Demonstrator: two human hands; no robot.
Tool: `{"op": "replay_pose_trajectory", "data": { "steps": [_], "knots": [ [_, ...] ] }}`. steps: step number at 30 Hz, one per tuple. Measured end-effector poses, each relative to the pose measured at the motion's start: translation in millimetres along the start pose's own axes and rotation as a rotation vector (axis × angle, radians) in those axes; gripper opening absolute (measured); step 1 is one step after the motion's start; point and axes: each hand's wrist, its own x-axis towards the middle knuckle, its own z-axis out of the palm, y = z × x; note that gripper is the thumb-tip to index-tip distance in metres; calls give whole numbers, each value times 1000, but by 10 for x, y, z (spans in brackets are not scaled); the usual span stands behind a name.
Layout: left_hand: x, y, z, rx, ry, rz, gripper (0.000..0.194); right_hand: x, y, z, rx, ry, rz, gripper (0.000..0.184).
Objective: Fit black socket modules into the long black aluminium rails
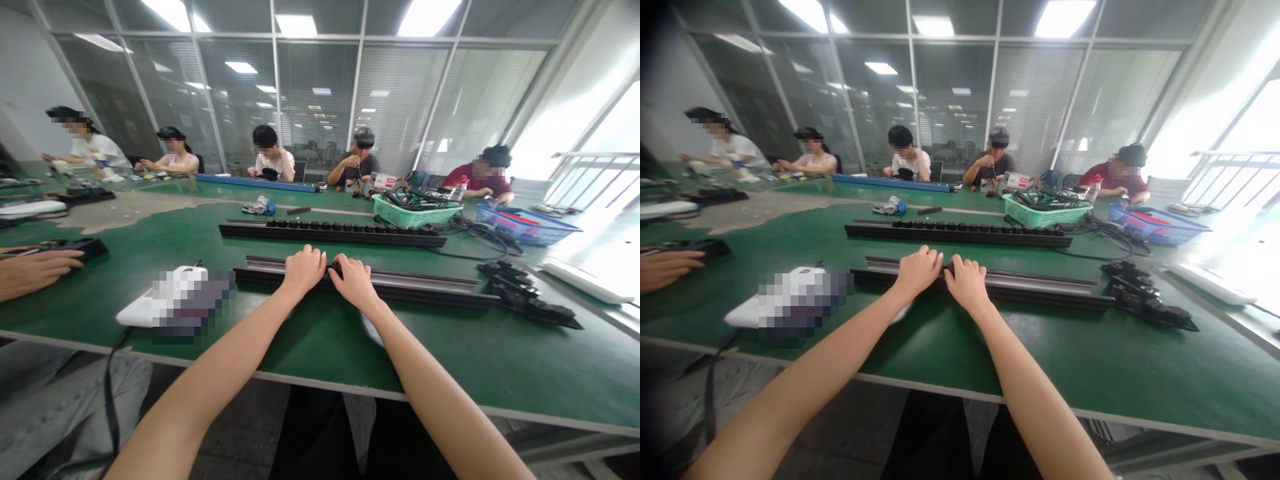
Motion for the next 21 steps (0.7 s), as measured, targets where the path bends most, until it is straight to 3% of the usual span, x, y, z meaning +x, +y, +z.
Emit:
{"op": "replay_pose_trajectory", "data": {
  "steps": [21],
  "knots": [
    [42, -26, -2, 25, -23, -5, 47, 13, 32, -44, 91, 4, 54, 28]
  ]
}}
